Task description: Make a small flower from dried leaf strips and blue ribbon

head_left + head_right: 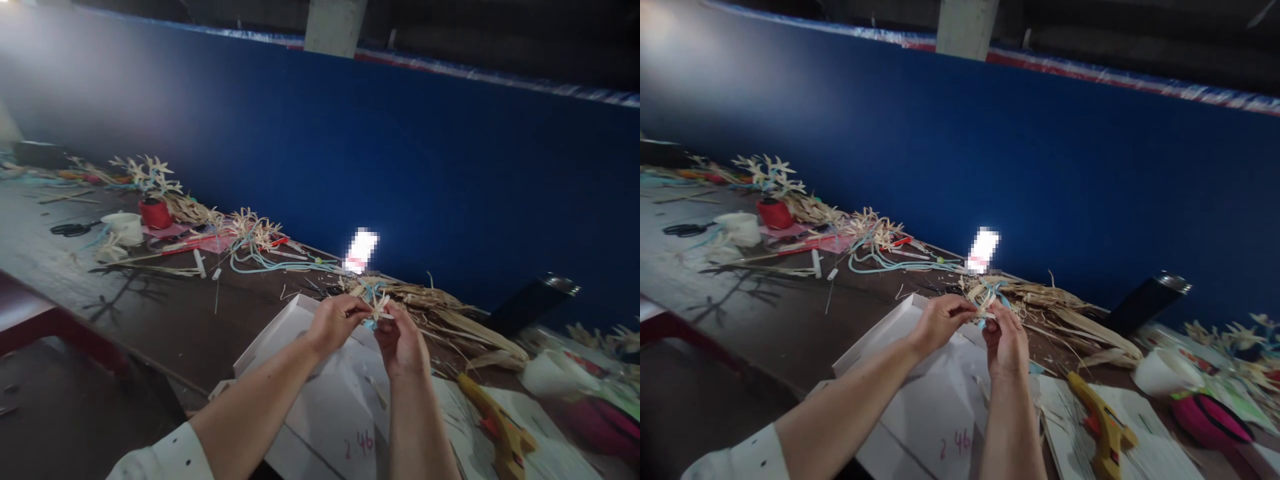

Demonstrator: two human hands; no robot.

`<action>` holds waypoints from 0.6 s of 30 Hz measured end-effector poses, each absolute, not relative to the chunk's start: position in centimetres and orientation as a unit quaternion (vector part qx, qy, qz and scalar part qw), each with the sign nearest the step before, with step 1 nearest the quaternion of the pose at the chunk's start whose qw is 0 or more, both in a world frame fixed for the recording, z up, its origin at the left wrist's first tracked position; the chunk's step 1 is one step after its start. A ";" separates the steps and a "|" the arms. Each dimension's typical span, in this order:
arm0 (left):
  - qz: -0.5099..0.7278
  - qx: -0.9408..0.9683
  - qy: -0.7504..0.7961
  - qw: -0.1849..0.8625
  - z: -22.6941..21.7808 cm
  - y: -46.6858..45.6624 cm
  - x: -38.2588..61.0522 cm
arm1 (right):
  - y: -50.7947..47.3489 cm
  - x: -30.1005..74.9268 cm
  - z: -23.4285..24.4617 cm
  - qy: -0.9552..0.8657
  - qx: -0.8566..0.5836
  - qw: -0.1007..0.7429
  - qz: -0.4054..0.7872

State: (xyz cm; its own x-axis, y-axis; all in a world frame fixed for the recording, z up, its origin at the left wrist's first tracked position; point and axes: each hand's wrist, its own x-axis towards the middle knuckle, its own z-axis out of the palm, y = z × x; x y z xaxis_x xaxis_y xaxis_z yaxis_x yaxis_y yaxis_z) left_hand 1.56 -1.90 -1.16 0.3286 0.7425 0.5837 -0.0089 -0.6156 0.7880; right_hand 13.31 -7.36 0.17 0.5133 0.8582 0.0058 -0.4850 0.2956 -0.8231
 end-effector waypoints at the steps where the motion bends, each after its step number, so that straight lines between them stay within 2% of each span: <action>1: 0.517 0.735 0.251 0.360 -1.1 -1.9 1.5 | -7.3 13.3 0.1 -0.238 -0.404 0.770 0.433; 18: 0.530 0.726 0.266 0.348 -1.4 -1.9 1.7 | -7.3 13.2 0.1 -0.251 -0.466 0.770 0.358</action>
State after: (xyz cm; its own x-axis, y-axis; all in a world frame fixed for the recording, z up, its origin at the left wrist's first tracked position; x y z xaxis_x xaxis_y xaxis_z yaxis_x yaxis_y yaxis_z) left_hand 1.69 -1.92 -1.37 0.2970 0.7545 0.5852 0.0178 -0.6171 0.7867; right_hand 13.16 -7.31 0.08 0.6181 0.7843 0.0526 -0.3174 0.3103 -0.8961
